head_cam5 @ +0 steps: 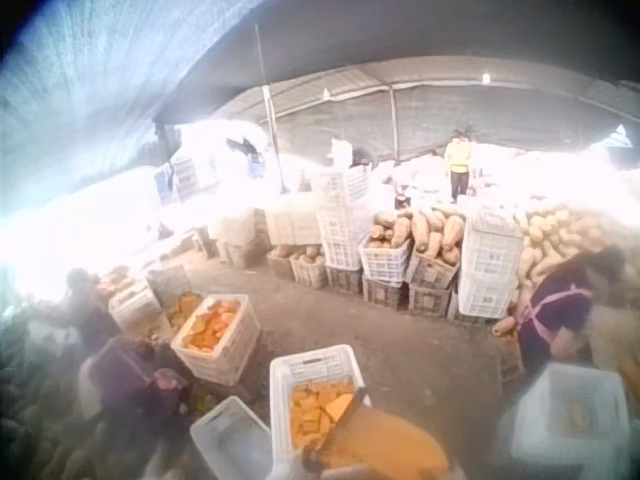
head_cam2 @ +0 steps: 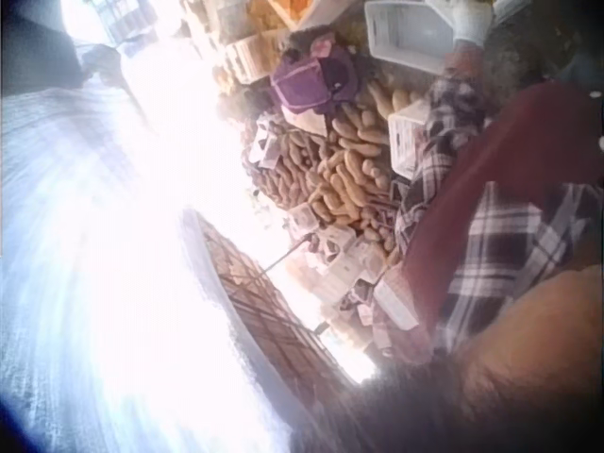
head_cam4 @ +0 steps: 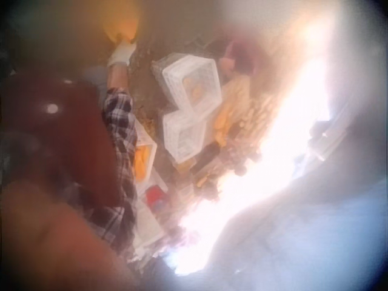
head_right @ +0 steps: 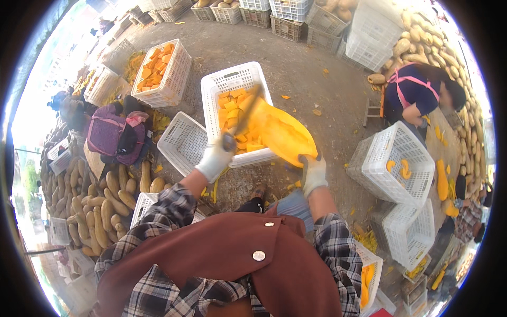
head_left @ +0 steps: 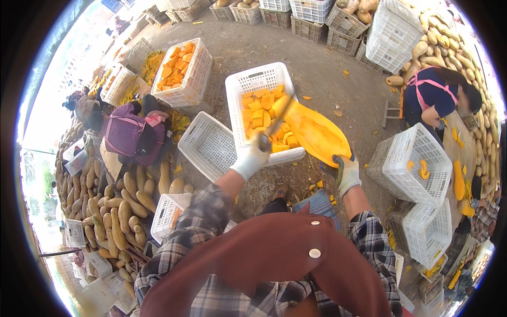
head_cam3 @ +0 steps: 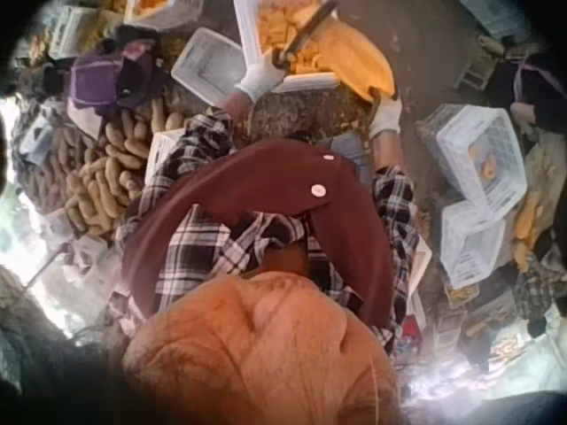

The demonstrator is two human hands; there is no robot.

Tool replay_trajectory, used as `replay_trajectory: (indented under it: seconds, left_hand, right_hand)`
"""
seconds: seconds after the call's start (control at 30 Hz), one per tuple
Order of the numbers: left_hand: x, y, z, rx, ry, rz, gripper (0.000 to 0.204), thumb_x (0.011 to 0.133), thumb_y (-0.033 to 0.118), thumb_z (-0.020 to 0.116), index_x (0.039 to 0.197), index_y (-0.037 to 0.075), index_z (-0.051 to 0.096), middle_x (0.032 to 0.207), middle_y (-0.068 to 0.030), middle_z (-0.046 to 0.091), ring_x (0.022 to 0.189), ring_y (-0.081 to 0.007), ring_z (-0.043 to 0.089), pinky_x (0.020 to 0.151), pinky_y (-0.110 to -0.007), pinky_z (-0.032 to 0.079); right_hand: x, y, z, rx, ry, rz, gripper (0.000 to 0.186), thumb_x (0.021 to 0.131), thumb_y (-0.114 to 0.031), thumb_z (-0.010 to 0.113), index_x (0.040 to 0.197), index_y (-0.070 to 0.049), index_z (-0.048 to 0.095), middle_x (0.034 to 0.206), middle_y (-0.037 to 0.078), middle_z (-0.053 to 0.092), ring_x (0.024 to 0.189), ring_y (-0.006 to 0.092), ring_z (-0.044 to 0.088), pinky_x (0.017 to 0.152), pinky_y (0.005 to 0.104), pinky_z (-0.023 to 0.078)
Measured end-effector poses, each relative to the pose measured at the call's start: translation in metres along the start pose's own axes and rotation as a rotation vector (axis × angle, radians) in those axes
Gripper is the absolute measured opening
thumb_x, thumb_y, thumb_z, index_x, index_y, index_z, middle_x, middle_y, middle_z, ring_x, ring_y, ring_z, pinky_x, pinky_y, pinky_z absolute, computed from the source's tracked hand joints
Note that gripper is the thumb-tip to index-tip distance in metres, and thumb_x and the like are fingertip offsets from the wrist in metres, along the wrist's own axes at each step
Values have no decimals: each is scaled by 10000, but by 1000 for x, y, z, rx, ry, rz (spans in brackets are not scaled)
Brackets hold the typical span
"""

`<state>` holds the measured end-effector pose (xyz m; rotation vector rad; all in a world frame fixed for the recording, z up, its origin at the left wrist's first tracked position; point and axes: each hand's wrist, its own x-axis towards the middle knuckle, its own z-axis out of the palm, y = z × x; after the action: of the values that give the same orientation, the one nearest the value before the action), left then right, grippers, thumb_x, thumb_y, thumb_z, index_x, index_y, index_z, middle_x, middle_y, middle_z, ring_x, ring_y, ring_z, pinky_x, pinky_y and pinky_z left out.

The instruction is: The person uses a large knife to cut peeled yellow squash into chunks and places them into white plastic crates. The person repeatedly picks up squash pieces, slices them, and transfers the cut pieces into a nearby crate.

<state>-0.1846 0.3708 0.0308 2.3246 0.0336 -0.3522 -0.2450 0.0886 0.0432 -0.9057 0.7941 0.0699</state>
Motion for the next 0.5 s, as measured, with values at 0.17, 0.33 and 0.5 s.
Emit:
replay_trajectory:
  seconds: [0.17, 0.33, 0.5]
  left_hand:
    - [16, -12, -21, -22, -37, -162, 333, 863, 174, 673, 1143, 24, 572, 939, -100, 667, 743, -191, 661, 635, -320, 520]
    - [15, 7, -60, -608, 424, 255, 329, 879, 7, 665, 1174, 15, 520, 954, -82, 653, 827, -114, 635, 702, -251, 526]
    - [16, -5, -11, 155, -114, -80, 364, 879, 237, 677, 1123, -11, 571, 960, -183, 688, 871, -297, 683, 786, -380, 548]
  right_hand:
    - [27, -6, 27, -146, 61, -51, 494, 871, 93, 520, 1341, -50, 468, 1189, 186, 644, 933, 346, 703, 663, 498, 648]
    - [51, -12, 54, -257, 70, -77, 507, 887, 104, 493, 1363, -66, 460, 1215, 191, 633, 948, 348, 702, 682, 517, 645]
    - [57, -10, 76, -121, -11, -68, 492, 895, 110, 482, 1352, -72, 481, 1196, 190, 644, 928, 356, 707, 682, 517, 643]
